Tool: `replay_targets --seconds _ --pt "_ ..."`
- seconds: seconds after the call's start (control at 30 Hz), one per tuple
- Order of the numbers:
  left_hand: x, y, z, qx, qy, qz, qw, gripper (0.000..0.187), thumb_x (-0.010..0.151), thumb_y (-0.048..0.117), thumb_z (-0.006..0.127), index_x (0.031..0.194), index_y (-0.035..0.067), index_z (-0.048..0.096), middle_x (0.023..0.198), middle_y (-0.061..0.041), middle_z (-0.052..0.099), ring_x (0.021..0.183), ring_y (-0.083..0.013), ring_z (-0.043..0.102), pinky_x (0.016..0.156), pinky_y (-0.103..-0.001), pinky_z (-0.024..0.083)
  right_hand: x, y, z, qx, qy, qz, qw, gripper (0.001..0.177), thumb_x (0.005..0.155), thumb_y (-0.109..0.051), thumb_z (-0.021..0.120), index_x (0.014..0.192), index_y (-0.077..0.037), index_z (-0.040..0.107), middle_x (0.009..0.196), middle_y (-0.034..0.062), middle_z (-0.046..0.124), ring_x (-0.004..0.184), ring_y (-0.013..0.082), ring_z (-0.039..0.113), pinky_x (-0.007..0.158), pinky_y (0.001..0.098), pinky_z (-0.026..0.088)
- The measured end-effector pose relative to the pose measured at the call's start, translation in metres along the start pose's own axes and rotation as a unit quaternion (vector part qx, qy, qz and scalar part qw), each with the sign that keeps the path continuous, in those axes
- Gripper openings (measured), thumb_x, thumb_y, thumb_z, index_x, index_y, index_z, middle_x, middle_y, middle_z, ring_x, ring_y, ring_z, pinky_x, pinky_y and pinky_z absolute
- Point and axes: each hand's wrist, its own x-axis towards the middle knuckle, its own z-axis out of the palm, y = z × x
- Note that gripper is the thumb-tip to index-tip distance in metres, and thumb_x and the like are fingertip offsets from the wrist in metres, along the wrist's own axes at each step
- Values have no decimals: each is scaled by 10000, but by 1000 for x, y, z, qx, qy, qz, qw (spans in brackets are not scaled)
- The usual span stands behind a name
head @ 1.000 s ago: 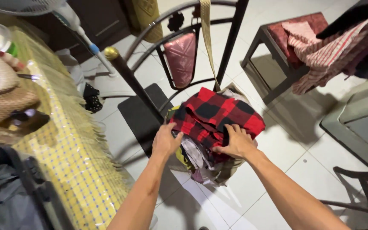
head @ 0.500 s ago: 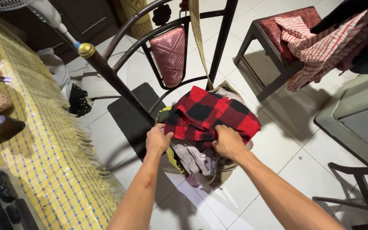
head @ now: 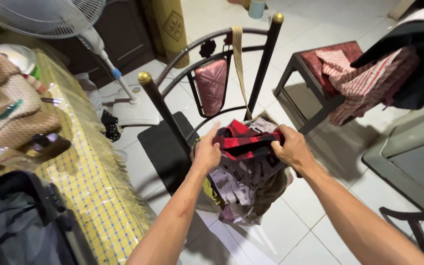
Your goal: Folding and packing clothes into a silver suitcase.
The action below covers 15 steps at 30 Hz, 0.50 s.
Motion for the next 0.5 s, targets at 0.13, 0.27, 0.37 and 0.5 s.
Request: replay_targets --seconds 0.13,0.27,0.37,0.5 --pt "9 -7 -8 6 -26 -12 1000 413 914 77 598 1292 172 735 1181 -169 752 1142 -330 711 971 -392 540 14 -38 -46 -46 -42 -60 996 403 734 -249 761 1046 -9 676 930 195 686 847 362 684 788 441 547" --pt "2 14 -37 18 -41 22 999 507 762 144 812 1239 44 670 1147 -207 733 1099 -315 715 951 -381 542 27 -46 -61 -73 -122 -103 984 693 576 -348 901 1111 26 670 1003 227 654 900 401 673 773 449 548" --pt "-22 49 -69 34 -92 -20 995 578 645 136 872 1179 36 676 1067 -203 752 1015 -310 744 901 -382 560 30 -38 -56 -127 -209 -116 963 674 546 -319 905 1086 22 688 990 228 697 945 407 688 819 449 559" --pt "-29 38 -73 72 -19 -1 997 290 778 116 718 1056 72 787 993 -220 764 973 -371 739 880 -413 568 28 -57 -61 -204 -172 20 964 321 751 -188 701 1046 -87 774 936 199 758 982 379 714 887 476 557"
